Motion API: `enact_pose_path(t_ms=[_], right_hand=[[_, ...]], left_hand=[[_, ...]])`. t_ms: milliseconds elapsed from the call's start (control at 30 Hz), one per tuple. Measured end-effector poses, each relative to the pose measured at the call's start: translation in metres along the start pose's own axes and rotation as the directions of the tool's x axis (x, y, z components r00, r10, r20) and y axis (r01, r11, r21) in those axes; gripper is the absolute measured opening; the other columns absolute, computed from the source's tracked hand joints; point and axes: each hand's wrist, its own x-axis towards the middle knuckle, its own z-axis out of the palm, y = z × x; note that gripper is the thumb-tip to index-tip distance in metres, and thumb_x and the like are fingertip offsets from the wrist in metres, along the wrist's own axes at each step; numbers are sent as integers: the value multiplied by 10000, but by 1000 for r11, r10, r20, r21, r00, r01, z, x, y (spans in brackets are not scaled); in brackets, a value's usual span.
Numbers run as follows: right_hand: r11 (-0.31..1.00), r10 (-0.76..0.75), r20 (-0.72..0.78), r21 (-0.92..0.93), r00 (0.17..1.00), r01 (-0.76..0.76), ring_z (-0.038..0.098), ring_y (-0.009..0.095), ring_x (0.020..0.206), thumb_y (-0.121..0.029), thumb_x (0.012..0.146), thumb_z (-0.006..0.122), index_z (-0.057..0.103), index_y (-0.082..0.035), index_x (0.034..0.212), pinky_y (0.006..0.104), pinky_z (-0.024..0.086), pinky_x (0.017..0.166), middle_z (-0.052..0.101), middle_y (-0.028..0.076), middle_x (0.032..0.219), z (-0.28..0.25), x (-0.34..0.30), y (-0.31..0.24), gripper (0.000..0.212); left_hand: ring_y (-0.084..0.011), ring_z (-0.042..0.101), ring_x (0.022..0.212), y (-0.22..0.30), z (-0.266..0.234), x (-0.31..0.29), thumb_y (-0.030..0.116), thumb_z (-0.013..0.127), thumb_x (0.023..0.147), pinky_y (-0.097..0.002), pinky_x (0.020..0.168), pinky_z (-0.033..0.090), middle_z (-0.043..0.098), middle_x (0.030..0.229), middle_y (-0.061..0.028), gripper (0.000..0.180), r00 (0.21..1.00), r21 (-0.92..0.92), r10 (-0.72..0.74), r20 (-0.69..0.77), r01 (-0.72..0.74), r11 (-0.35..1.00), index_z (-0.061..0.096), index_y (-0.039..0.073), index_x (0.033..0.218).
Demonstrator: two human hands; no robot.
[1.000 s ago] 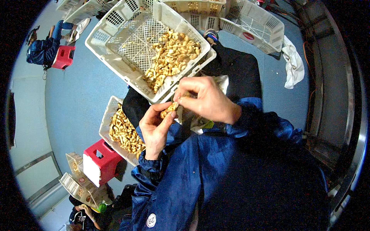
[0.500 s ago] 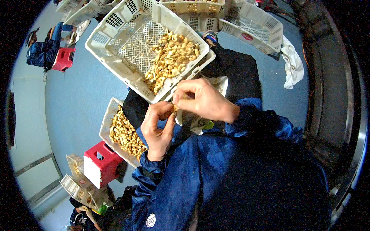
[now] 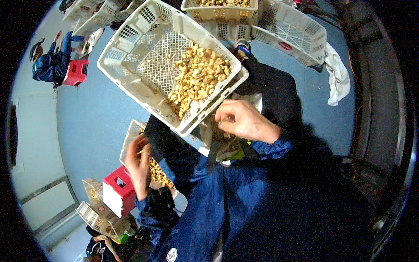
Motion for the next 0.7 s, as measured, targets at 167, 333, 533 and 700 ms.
enact_pose_path(t_ms=[167,333,533,700], right_hand=[[997,-66,43,51,997,64,595,209,823,-44,750,638,499,14,697,319,460,714,633,97,901,-9,8,4,159],[996,19,-49,93,999,-14,594,270,771,-85,759,652,603,26,838,358,458,704,603,133,820,-28,7,33,144],[984,85,-71,164,994,-73,607,261,787,-70,774,650,602,16,836,346,469,727,618,121,840,-49,16,55,117],[967,127,-38,227,991,-115,609,260,777,-66,778,646,600,15,846,346,473,718,620,118,849,-51,28,65,115]], left_hand=[[-295,678,807,-21,84,97,120,587,882,-376,713,523,670,946,-212,351,977,69,-81,198,68,995,512,-13,1198],[-442,603,997,-89,155,181,333,580,913,-470,864,475,603,1107,-305,526,980,437,-22,200,-69,897,442,-53,1242],[-523,544,1006,-126,187,217,483,520,897,-522,884,451,537,1108,-388,597,933,541,-350,85,252,803,443,-64,1122],[-475,562,1016,-160,201,220,478,489,926,-492,882,453,544,1131,-359,590,948,576,-100,301,-97,811,453,-59,1167]])
